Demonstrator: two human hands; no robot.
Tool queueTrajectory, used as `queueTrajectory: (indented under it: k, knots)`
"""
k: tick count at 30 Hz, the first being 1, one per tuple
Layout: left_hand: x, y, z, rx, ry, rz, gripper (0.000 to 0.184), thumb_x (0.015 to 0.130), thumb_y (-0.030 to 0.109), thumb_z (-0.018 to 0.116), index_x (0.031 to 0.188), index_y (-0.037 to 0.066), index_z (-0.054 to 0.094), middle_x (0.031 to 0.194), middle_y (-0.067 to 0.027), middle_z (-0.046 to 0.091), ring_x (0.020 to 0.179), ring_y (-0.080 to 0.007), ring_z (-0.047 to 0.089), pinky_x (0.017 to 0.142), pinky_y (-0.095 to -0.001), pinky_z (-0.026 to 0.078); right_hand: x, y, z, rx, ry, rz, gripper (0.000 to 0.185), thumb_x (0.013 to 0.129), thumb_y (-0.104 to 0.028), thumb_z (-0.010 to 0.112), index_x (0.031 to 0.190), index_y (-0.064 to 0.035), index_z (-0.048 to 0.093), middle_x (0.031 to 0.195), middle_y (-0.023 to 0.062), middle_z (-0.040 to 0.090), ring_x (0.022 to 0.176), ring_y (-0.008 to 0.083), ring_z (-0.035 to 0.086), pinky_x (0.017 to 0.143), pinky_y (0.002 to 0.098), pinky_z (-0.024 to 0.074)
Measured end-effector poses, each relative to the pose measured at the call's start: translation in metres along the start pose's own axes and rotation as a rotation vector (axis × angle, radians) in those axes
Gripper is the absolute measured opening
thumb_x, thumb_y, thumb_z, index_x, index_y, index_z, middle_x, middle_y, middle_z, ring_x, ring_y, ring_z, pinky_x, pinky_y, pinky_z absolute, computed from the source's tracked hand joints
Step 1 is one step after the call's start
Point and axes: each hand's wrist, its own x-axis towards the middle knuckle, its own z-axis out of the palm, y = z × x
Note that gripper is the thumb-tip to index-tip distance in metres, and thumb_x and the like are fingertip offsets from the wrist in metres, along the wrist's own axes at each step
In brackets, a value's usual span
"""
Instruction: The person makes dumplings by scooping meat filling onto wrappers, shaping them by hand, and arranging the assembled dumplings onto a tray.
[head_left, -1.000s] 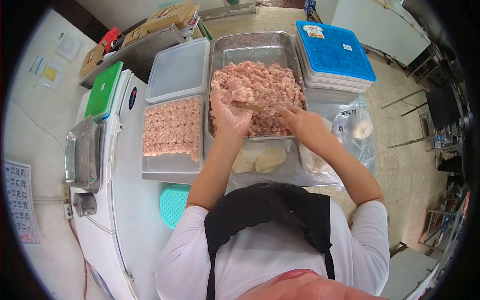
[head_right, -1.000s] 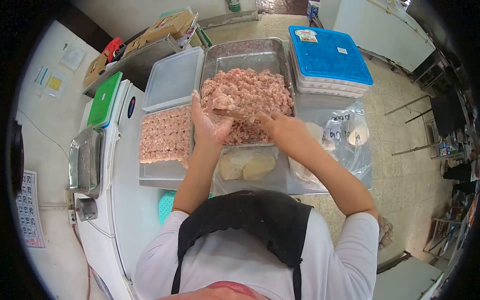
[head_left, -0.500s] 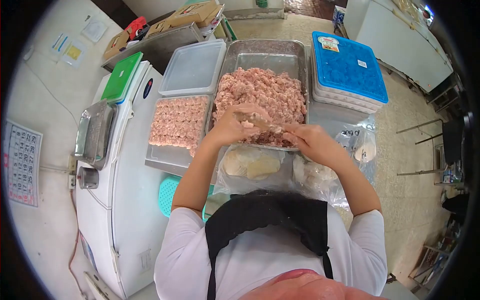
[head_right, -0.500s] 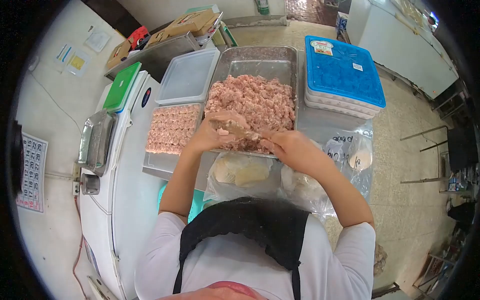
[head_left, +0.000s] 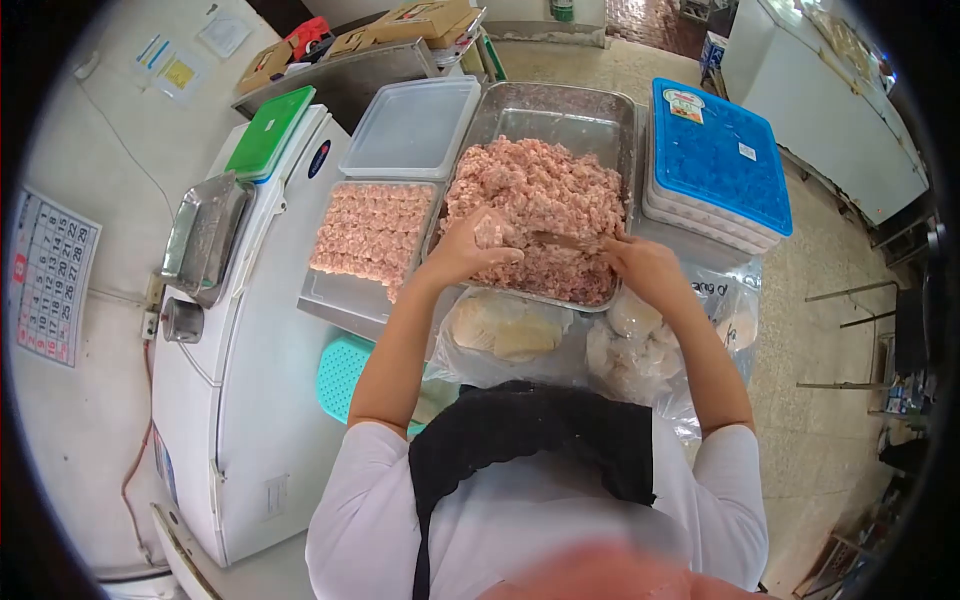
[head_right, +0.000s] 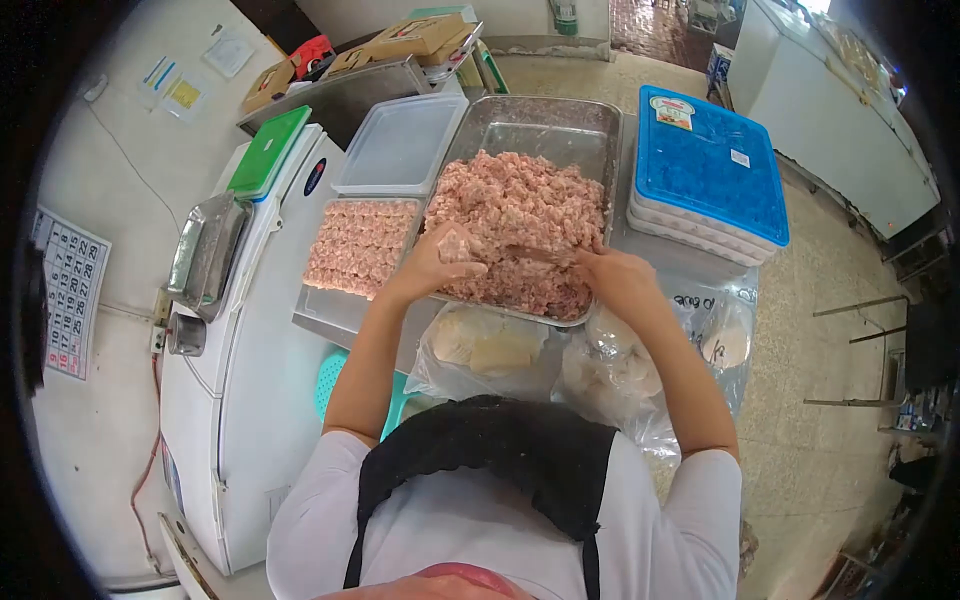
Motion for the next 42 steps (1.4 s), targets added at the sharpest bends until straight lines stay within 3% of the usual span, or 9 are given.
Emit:
queueTrajectory:
  k: [7,10,13,17,22,28,30,36,42]
  knots:
    - [-0.028,0.039,-0.009,0.036,0.012,0.360,0.036,0.073,0.023,0.078,0.100,0.004,0.063,0.096,-0.0082,0.066,0.092,-0.0214,0.062,0.087,-0.0336,0.046,-0.030,-0.044,-0.042,0.508,0.072,-0.127,0.029,0.092,-0.027,0.058,0.109,-0.0045,0.067,0.096,0.0203,0.066,0.086,0.0374,0.063,0.074,0.0430,0.0507]
    - [-0.022,0.023,-0.012,0.100,-0.196,0.450,0.034,0.072,0.019,0.078,0.099,0.004,0.063,0.094,-0.0077,0.065,0.089,-0.0209,0.061,0.084,-0.0338,0.047,-0.027,-0.051,-0.031,0.438,0.053,-0.255,0.029,0.092,-0.028,0.058,0.109,-0.0059,0.066,0.093,0.0187,0.066,0.083,0.0368,0.064,0.072,0.0432,0.0510]
    - [-0.029,0.021,-0.016,0.131,-0.170,0.182,0.034,0.072,0.021,0.079,0.097,0.004,0.062,0.092,-0.0076,0.064,0.086,-0.0216,0.061,0.080,-0.0340,0.047,-0.036,-0.085,-0.064,0.143,0.112,-0.150,0.027,0.091,-0.028,0.058,0.108,-0.0081,0.066,0.090,0.0152,0.066,0.081,0.0348,0.064,0.069,0.0431,0.0509]
    - [-0.036,-0.002,-0.027,0.010,-0.120,0.315,0.039,0.072,0.027,0.080,0.097,0.004,0.062,0.093,-0.0084,0.064,0.088,-0.0230,0.061,0.082,-0.0355,0.047,-0.042,-0.112,-0.048,-0.035,0.186,-0.138,0.025,0.090,-0.024,0.060,0.107,-0.0067,0.066,0.081,0.0096,0.063,0.075,0.0323,0.063,0.062,0.0410,0.0499]
    - [-0.055,-0.020,-0.045,0.019,0.077,0.308,0.042,0.068,0.025,0.083,0.099,0.005,0.061,0.095,-0.0076,0.065,0.093,-0.0211,0.060,0.086,-0.0354,0.046,-0.040,-0.139,-0.076,0.145,0.199,-0.123,0.029,0.092,-0.028,0.057,0.110,-0.0069,0.064,0.092,0.0153,0.066,0.083,0.0356,0.063,0.071,0.0443,0.0501]
    - [-0.084,-0.032,-0.103,0.060,0.042,0.287,0.042,0.072,0.022,0.080,0.106,0.006,0.061,0.091,-0.0072,0.067,0.090,-0.0186,0.061,0.082,-0.0328,0.048,-0.019,-0.198,-0.026,0.281,0.131,-0.049,0.031,0.093,-0.027,0.057,0.110,-0.0019,0.064,0.095,0.0217,0.066,0.089,0.0377,0.063,0.077,0.0431,0.0492]
    - [-0.096,-0.052,-0.131,0.035,0.005,0.206,0.045,0.072,0.027,0.080,0.105,0.004,0.061,0.096,-0.0114,0.066,0.089,-0.0231,0.062,0.080,-0.0336,0.048,-0.012,-0.213,-0.017,0.359,0.124,-0.016,0.030,0.093,-0.025,0.057,0.110,-0.0010,0.064,0.098,0.0217,0.066,0.091,0.0367,0.064,0.079,0.0410,0.0493]
    - [-0.131,-0.164,-0.176,0.085,-0.001,0.053,0.047,0.070,0.021,0.077,0.111,0.005,0.059,0.107,-0.0126,0.063,0.095,-0.0253,0.061,0.086,-0.0360,0.047,-0.024,-0.225,0.032,0.576,0.155,0.183,0.033,0.094,-0.021,0.058,0.114,0.0047,0.062,0.101,0.0171,0.068,0.091,0.0256,0.065,0.082,0.0324,0.0481]
    - [-0.146,-0.223,-0.152,0.233,-0.108,0.090,0.058,0.073,0.021,0.070,0.126,0.008,0.051,0.110,-0.0174,0.062,0.101,-0.0344,0.060,0.088,-0.0412,0.047,-0.065,-0.229,0.057,0.883,0.171,0.520,0.031,0.097,-0.023,0.056,0.114,0.0015,0.064,0.077,-0.0034,0.054,0.068,0.0042,0.046,0.060,0.0198,0.0383]
